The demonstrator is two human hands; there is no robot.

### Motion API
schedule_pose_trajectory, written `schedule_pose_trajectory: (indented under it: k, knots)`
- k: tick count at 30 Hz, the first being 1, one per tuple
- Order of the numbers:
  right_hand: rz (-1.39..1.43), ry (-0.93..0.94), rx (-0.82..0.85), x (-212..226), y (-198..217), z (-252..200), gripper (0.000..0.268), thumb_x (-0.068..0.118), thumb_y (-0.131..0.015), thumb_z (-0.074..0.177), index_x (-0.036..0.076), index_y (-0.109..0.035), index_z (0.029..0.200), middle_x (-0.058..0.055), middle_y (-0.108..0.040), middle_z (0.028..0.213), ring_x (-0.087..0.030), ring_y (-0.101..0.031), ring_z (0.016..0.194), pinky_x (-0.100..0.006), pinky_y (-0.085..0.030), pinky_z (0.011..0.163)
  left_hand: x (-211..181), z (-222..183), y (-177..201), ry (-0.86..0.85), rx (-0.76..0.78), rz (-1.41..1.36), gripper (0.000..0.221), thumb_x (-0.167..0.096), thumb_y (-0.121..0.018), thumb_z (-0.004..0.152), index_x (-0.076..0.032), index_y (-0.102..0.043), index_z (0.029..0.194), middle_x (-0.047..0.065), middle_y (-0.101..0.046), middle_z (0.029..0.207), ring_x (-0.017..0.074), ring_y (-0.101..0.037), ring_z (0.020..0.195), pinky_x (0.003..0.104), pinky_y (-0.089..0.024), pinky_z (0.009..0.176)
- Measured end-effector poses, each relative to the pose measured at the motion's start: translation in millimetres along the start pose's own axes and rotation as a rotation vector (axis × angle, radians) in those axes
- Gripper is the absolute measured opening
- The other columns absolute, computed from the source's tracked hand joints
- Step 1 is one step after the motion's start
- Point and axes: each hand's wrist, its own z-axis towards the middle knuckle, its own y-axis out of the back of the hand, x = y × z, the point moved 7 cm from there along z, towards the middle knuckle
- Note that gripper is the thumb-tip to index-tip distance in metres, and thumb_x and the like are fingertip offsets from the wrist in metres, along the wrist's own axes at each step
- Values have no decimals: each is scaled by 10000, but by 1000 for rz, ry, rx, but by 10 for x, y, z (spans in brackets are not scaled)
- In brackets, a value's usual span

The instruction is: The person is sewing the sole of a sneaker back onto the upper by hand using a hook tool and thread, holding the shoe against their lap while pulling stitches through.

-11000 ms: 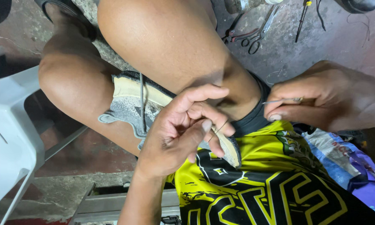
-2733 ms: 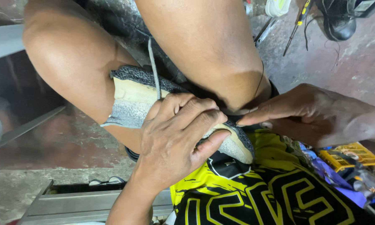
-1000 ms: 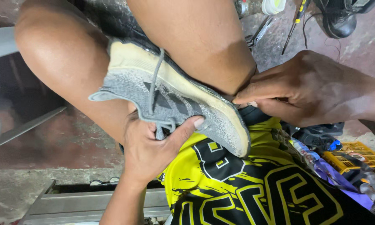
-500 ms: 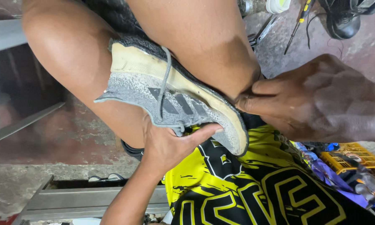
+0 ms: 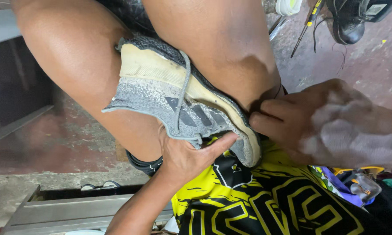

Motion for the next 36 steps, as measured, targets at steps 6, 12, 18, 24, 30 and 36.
schedule_pose_trajectory:
  k: [6,12,18,24,30,36]
  knots:
    - [13,-11,-38,135,-15,77,410,244,-680,760,192,-557,1148,-9,-645,918,-219,-703,701,-403,-571,584,56,4,-34,40,30,34,312,-336,-910,764,-103,-762,911,57,-771,882,297,-741,784,428,-572,783]
    - [-38,-53,31,158,141,90,347,228,-686,741,147,-554,1052,-43,-638,849,-250,-695,677,-433,-565,581,0,54,-30,60,71,7,308,-335,-896,785,-99,-770,938,62,-777,904,301,-748,822,416,-574,789]
    - [-5,-29,15,-32,233,-17,273,152,-700,754,87,-647,1014,-92,-667,788,-252,-696,602,-399,-544,481,-139,-50,425,-65,-52,-8,376,-355,-871,785,-52,-744,968,104,-753,953,275,-733,892,383,-565,833]
    - [313,-159,-126,-604,32,-164,225,206,-721,853,141,-753,1066,-39,-785,817,-155,-755,647,-337,-566,589,-9,-269,889,118,-506,-164,212,-123,-605,940,-22,-620,1126,29,-603,1099,80,-651,885,231,-543,826]
    - [347,-201,-76,-903,-155,-303,240,171,-742,836,167,-778,1073,-22,-812,941,-148,-797,806,-331,-591,710,260,-300,536,207,-176,-233,60,-48,-735,951,-15,-712,996,45,-647,822,90,-568,757,247,-501,693]
    - [390,-270,-52,-1059,-341,-425,245,182,-729,850,192,-791,1087,17,-795,982,-122,-771,860,-304,-598,762,36,-348,1151,114,-436,296,74,-50,-745,1061,-25,-691,1016,92,-648,877,156,-624,775,256,-501,734]
